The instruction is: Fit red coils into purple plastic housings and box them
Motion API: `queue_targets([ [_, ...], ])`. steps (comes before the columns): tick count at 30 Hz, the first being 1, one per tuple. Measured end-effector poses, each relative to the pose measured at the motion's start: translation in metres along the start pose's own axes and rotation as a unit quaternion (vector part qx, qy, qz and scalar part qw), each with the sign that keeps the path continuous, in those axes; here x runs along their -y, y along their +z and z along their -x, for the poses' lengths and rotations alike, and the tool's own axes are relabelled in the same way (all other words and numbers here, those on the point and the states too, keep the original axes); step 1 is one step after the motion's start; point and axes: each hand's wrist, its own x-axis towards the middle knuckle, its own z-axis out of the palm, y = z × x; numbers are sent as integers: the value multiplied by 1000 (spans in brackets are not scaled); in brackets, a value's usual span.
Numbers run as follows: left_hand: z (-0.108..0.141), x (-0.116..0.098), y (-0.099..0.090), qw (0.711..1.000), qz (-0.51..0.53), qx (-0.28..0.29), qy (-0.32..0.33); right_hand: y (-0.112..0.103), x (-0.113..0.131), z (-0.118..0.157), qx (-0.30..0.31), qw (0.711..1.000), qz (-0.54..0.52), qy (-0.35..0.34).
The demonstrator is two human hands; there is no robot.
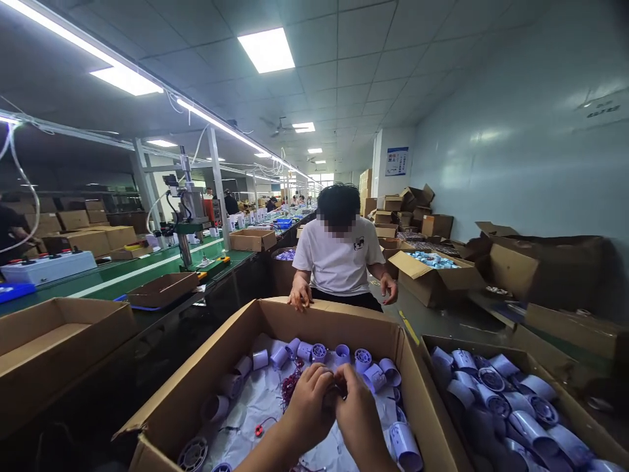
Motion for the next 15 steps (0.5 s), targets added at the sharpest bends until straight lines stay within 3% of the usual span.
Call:
queue_targets([
  [4, 3, 2, 3, 1000, -5, -23, -15, 10, -6, 4, -21, 997, -68, 11],
  [7, 4, 5, 2, 999, -14, -39, -26, 19, -10, 6, -4, 990, -127, 60],
  [11, 2, 11, -1, 998, -23, -59, -27, 21, -9, 2, 43, 972, -196, 126],
  [15, 14, 18, 8, 998, 1, -47, -48, 15, -10, -3, 128, 942, -290, 109],
])
